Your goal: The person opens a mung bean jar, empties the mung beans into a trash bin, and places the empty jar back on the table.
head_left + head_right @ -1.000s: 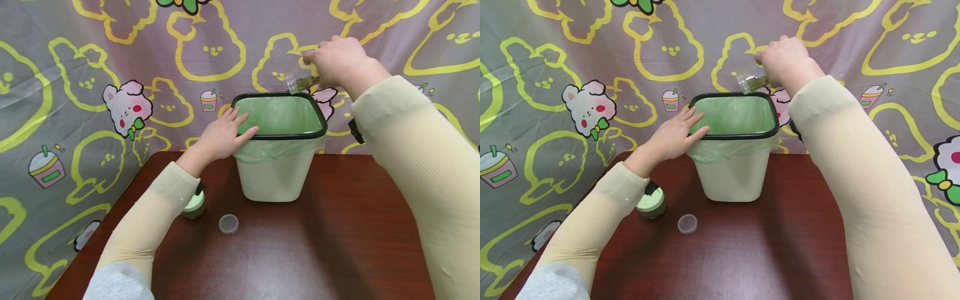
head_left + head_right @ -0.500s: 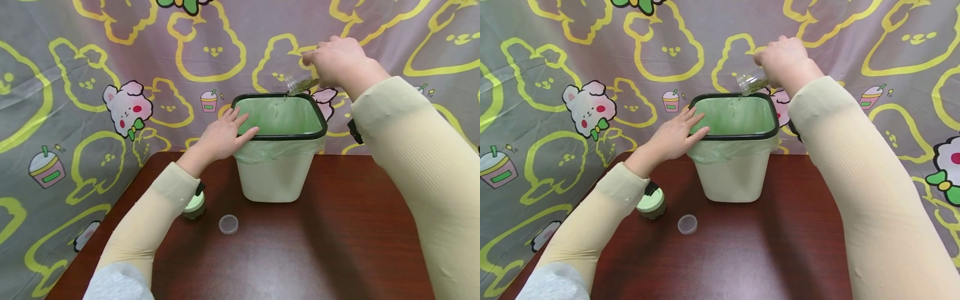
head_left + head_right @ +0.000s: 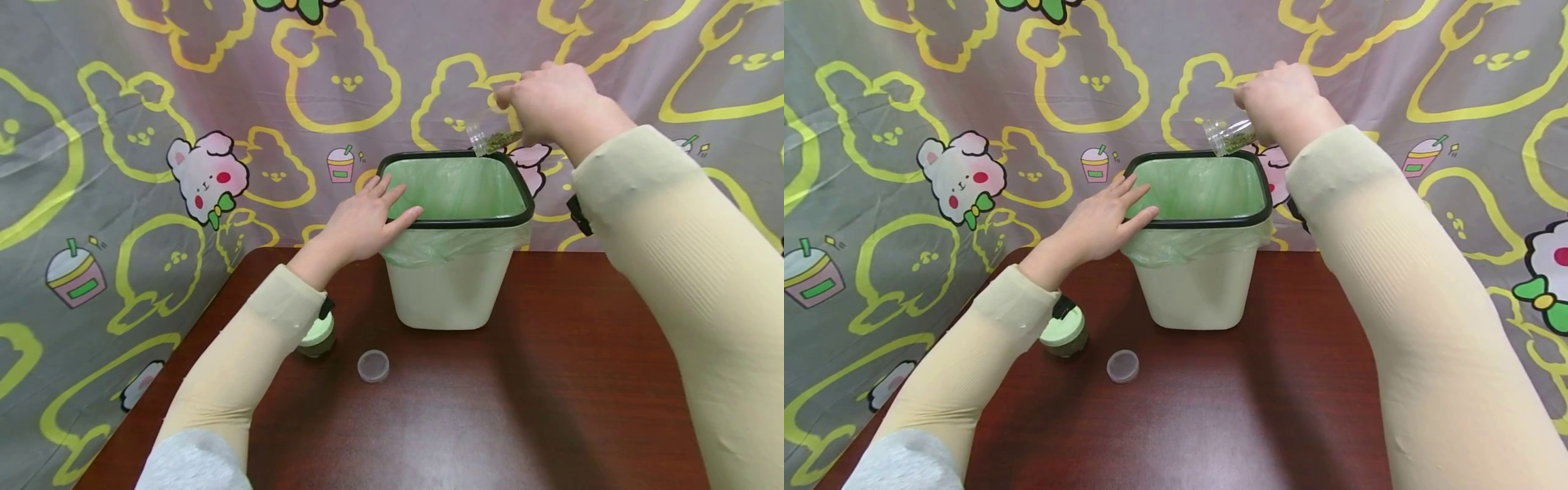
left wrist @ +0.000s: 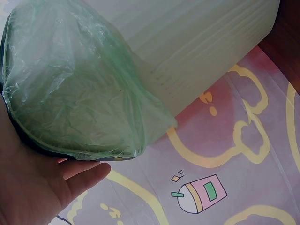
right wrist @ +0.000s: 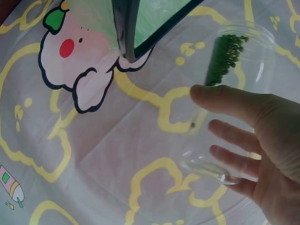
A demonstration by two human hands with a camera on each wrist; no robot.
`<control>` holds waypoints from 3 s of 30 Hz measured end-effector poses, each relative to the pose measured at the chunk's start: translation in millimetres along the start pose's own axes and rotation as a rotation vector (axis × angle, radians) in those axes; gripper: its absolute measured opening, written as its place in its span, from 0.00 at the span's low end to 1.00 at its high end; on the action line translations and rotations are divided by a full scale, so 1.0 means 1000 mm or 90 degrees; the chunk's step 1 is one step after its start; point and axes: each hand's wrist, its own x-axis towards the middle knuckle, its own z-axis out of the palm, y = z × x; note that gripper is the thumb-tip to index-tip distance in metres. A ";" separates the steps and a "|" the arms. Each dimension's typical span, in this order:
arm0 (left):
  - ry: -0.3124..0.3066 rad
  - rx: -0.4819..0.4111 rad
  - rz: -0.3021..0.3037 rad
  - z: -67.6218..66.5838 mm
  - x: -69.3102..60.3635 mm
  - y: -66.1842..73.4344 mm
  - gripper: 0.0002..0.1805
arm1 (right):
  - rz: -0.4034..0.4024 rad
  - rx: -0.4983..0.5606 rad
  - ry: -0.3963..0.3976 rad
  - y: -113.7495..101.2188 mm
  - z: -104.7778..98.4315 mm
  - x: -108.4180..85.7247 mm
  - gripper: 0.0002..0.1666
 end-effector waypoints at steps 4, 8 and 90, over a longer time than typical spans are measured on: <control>0.002 0.001 0.000 0.000 0.000 0.000 0.42 | 0.002 -0.006 -0.011 0.000 0.000 0.000 0.39; 0.001 0.000 -0.001 -0.001 0.000 0.001 0.42 | -0.002 -0.011 -0.024 0.000 -0.001 0.000 0.39; -0.002 0.003 -0.003 0.001 0.000 -0.001 0.42 | -0.010 -0.012 0.018 -0.002 0.001 0.002 0.34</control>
